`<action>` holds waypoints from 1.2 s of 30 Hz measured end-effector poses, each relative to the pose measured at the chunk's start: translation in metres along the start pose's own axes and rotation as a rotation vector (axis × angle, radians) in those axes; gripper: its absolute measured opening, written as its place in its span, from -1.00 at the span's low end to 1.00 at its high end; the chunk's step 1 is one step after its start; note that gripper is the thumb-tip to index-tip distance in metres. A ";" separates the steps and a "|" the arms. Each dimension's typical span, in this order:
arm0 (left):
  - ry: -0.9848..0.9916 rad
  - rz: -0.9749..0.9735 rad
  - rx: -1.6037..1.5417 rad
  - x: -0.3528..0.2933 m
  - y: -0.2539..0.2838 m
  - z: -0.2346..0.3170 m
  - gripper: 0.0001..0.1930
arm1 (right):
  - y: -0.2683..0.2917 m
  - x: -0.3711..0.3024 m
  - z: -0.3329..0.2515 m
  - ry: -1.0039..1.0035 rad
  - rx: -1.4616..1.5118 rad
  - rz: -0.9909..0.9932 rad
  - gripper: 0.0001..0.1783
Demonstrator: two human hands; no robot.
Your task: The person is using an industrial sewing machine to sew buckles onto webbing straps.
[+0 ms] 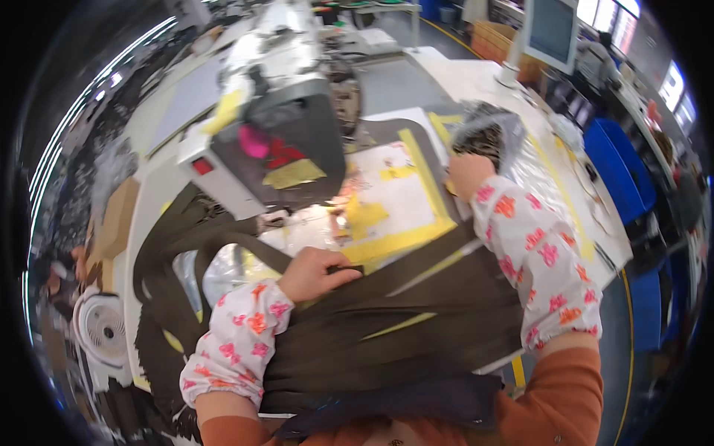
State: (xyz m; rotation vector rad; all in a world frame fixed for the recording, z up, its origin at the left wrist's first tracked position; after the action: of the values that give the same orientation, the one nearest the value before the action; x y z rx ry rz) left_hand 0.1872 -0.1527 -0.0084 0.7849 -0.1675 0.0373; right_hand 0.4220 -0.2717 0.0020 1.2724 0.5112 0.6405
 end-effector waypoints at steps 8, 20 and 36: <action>0.018 0.089 -0.237 -0.001 0.011 -0.002 -0.77 | -0.018 0.015 0.016 0.005 0.036 -0.006 -0.78; 0.128 0.468 -0.249 -0.001 0.039 -0.014 -0.83 | 0.024 -0.059 -0.156 0.482 1.376 -0.268 -0.84; 0.251 0.217 0.134 0.008 0.026 -0.008 -0.81 | 0.045 -0.090 -0.158 0.457 1.167 0.279 -0.65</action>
State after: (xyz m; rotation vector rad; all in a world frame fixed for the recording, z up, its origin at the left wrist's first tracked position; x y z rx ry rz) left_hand 0.1935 -0.1287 0.0054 0.8856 -0.0107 0.3540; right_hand 0.2436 -0.2150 0.0102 2.3332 1.1967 0.9162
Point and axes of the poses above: each hand's wrist, its own x-axis towards the middle knuckle, its own y-axis out of the back of the hand, z = x × y, the point moved 10 cm from there along x, towards the middle knuckle, and after that the axes turned 2 degrees about -x, right-handed, at the moved point
